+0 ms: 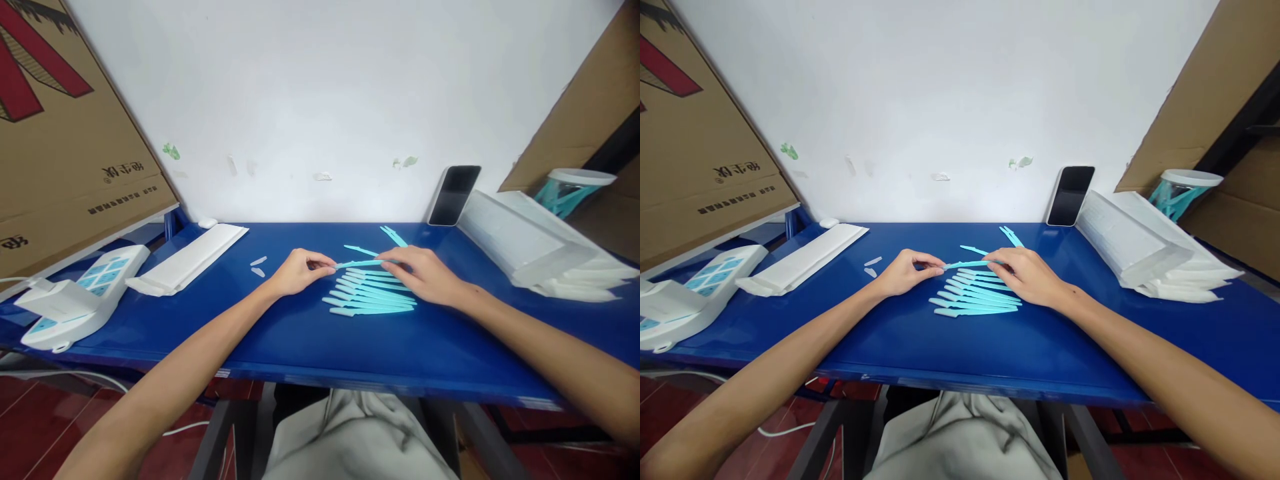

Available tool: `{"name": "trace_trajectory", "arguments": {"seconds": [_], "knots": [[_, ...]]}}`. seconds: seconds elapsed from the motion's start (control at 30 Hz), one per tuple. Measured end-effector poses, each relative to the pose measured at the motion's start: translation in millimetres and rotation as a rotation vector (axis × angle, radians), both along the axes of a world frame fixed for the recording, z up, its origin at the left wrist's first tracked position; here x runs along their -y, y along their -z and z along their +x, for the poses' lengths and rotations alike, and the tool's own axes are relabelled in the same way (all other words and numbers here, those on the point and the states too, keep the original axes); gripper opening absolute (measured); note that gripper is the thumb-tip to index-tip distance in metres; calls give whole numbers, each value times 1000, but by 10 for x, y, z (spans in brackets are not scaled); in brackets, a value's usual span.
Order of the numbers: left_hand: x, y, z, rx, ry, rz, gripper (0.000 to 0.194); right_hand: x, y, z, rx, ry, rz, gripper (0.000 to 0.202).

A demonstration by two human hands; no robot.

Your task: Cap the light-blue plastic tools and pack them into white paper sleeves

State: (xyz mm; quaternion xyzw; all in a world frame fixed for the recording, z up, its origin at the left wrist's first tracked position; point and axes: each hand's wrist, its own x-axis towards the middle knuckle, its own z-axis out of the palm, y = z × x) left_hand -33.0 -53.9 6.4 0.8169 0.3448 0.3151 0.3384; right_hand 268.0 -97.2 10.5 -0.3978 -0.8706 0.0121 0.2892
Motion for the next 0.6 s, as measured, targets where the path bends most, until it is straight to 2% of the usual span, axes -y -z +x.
{"name": "trace_trajectory", "arguments": {"seconds": [0.2, 0.4, 0.5, 0.57, 0.6], "knots": [[153, -50, 120, 94, -18, 71, 25, 83, -26, -89, -57, -46, -44, 35], [160, -41, 105, 104, -9, 100, 30, 143, -43, -146, -61, -59, -74, 34], [155, -64, 98, -18, 67, 198, 31, 159, -69, -172, 0, -88, -117, 35], [123, -107, 68, -149, 118, 324, 34, 144, -69, -179, 55, -94, -120, 37], [88, -133, 32, -210, 102, 393, 35, 126, -59, -171, 76, -80, -114, 39]]}}
